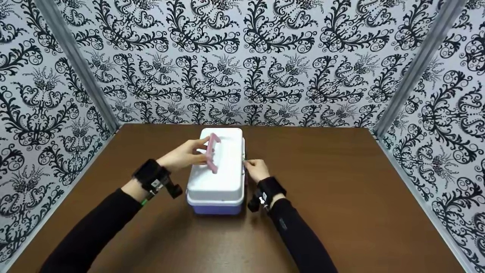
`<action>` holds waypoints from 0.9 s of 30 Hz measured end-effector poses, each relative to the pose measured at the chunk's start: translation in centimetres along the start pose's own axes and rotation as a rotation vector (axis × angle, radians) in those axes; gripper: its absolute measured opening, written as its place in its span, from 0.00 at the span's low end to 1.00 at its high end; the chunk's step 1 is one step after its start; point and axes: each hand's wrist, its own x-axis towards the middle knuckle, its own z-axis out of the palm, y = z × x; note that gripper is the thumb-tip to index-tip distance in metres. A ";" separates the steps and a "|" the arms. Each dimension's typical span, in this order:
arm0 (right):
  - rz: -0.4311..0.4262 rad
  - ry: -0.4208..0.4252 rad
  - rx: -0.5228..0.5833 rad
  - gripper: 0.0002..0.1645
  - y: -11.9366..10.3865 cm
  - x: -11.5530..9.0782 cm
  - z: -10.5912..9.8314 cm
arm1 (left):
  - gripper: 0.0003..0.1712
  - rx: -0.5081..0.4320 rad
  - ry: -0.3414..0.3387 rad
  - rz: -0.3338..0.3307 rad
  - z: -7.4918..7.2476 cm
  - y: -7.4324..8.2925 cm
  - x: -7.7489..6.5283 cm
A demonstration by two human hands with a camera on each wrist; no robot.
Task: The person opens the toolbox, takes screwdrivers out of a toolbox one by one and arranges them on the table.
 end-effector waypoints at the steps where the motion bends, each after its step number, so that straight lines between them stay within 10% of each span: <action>1: 0.004 0.010 -0.012 0.22 0.0 0.0 0.1 | 0.30 -0.001 0.000 -0.001 0.0 0.0 0.0; 27: -0.090 0.019 -0.294 0.21 0.4 0.0 -0.1 | 0.32 -0.083 -0.012 0.015 -0.4 0.0 0.1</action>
